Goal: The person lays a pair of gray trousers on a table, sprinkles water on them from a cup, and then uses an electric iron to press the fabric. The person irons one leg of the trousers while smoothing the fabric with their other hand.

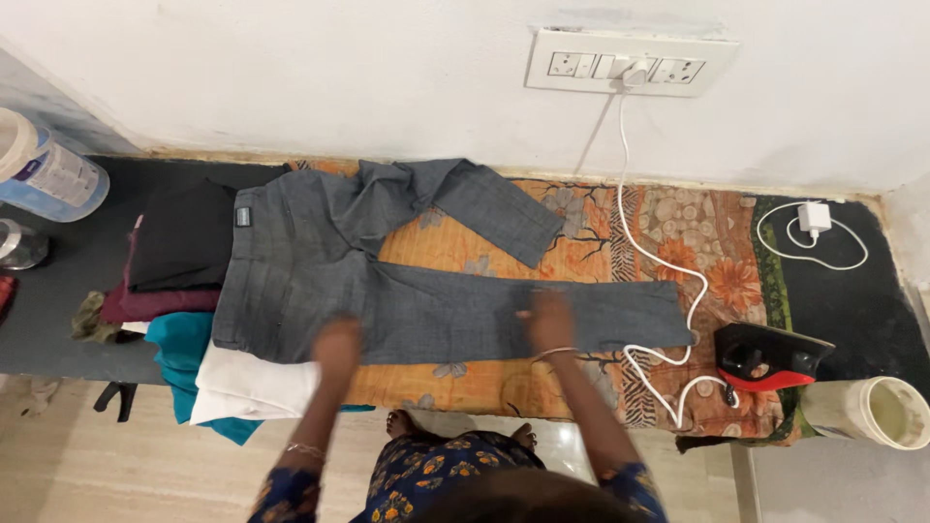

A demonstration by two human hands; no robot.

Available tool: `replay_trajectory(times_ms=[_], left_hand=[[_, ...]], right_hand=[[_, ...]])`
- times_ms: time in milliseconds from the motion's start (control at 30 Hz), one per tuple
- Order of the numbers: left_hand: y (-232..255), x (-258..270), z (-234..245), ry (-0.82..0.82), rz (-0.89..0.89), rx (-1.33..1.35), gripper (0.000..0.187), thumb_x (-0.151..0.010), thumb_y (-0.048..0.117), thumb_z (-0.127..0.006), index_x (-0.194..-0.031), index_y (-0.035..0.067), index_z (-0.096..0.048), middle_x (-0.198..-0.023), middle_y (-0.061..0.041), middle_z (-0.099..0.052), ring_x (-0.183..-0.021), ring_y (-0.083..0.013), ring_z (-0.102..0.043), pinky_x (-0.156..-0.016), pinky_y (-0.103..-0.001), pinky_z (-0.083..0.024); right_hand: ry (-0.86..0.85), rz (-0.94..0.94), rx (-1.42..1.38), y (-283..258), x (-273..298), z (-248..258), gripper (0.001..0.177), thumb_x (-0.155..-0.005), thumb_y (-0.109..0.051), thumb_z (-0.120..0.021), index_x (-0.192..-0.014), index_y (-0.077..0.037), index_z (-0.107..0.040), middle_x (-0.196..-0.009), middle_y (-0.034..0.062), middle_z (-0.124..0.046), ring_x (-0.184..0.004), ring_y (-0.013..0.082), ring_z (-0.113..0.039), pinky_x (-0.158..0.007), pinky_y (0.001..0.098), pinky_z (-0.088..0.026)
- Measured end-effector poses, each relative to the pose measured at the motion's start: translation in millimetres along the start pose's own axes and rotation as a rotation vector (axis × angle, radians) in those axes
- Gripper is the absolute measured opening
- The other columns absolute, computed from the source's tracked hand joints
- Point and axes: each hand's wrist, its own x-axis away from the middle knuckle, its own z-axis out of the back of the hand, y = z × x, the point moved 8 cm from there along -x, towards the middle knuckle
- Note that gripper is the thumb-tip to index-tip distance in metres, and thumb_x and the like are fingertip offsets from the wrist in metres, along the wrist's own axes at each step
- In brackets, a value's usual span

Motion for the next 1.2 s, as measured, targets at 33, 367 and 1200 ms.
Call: replay_trajectory(times_ms=[33, 367, 1200], left_hand=[[35, -3, -4, 0.092, -0.077, 0.228, 0.018, -0.084, 0.016, -0.065, -0.097, 0.014, -0.077, -0.107, -0.011, -0.074, -0.094, -0.0289, -0.070, -0.080, -0.042, -0.057], [118, -7, -86, -0.529, 0.016, 0.135, 0.065, -0.103, 0.051, -0.032, -0.159, 0.018, -0.029, -0.170, -0.004, -0.018, -0.158, -0.0230, -0.010, -0.125, -0.051, -0.011], [413, 29, -90, -0.428, -0.417, 0.330, 0.073, -0.100, 0.054, -0.044, -0.161, 0.019, -0.028, -0.172, -0.003, -0.015, -0.158, -0.0312, -0.003, -0.121, -0.063, 0.003]], right_hand=[[-0.069, 0.004, -0.094, -36, 0, -23, 0.063, -0.092, -0.042, -0.069, -0.135, 0.003, -0.057, -0.147, 0.0262, -0.052, -0.141, 0.0434, -0.045, -0.112, 0.0523, -0.036], [-0.389, -0.327, 0.167, -12, 7, -51, 0.070, -0.103, -0.062, -0.026, -0.162, -0.025, -0.020, -0.171, 0.0034, -0.012, -0.158, 0.0247, -0.010, -0.126, 0.0548, -0.005], [0.890, -1.012, 0.099, 362, 316, 269, 0.080, -0.085, -0.017, -0.089, -0.142, 0.014, -0.041, -0.139, 0.0275, -0.044, -0.127, 0.0438, -0.050, -0.105, 0.0495, -0.049]])
